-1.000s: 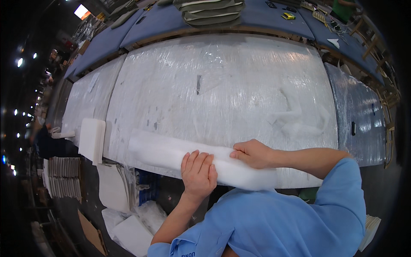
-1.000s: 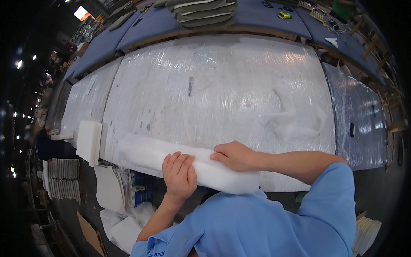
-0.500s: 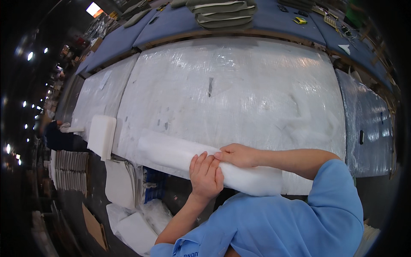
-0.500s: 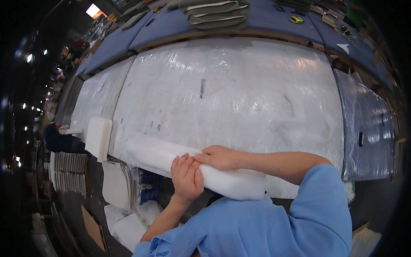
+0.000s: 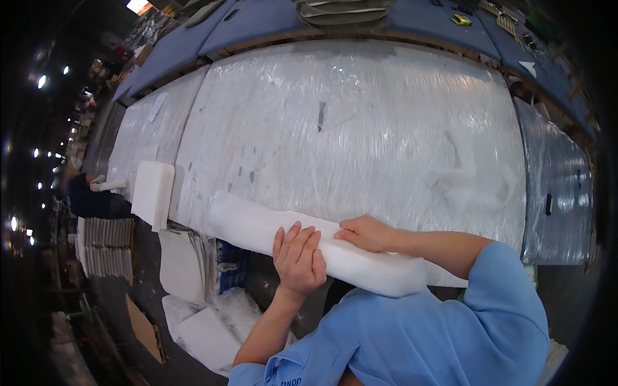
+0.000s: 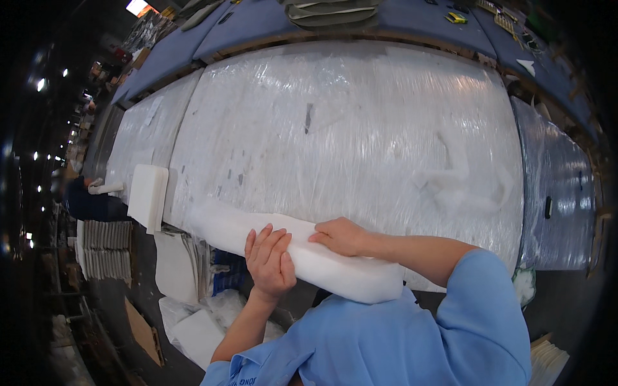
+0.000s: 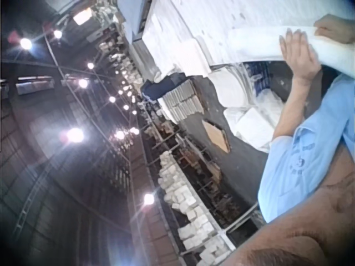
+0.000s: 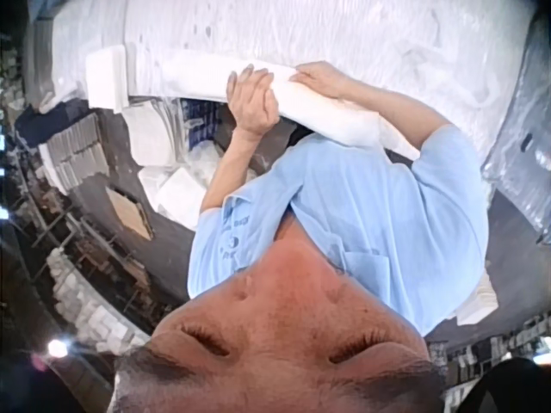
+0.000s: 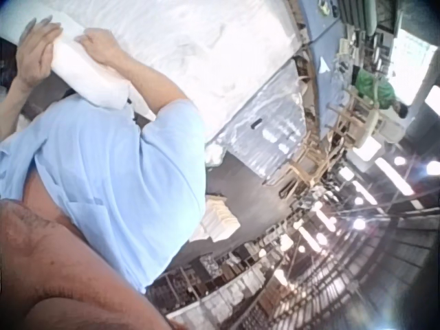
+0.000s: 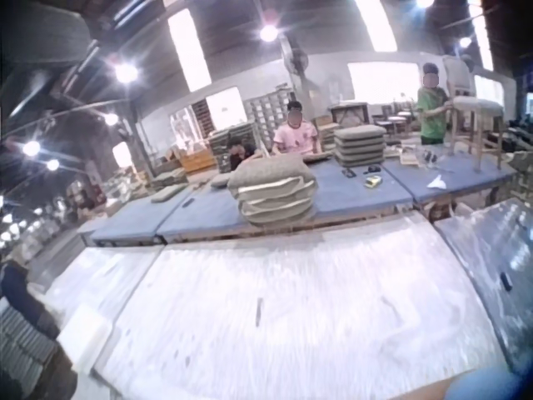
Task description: The person removes a white foam sheet from a plastic bag and places it on a large worktable. They repeatedly fold the foam sheet in half multiple times, pressing and smoothing each fold by hand. The folded foam is held in the hands as the clip ends.
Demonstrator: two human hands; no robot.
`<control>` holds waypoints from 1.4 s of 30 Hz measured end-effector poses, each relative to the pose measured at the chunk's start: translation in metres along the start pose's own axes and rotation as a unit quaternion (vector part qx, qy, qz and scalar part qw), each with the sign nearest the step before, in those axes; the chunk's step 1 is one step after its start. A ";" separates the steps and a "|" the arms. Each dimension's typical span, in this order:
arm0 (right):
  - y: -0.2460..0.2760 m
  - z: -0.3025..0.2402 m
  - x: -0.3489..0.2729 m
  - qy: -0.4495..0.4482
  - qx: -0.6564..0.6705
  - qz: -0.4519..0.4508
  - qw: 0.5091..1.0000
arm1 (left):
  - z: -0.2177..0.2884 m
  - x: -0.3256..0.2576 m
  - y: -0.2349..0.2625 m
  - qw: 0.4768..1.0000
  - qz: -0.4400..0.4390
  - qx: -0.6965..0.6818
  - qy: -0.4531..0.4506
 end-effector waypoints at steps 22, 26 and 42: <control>0.002 -0.031 0.030 -0.044 0.147 0.001 0.988 | -0.007 -0.008 0.002 1.000 -0.010 0.013 -0.009; -0.007 -0.033 0.018 0.018 -0.012 -0.016 1.000 | -0.009 -0.014 0.002 1.000 -0.006 0.019 -0.011; -0.034 -0.077 0.108 -0.020 0.274 -0.082 0.958 | -0.009 -0.019 0.003 1.000 -0.005 -0.008 0.005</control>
Point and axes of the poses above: each hand's wrist, its own x-axis towards the middle knuckle, its own y-axis out of the back of the hand, z = x × y, the point moved 5 cm from there along x, towards the middle knuckle, and after that the axes turned 5 degrees about -y, right-handed, at the moved point
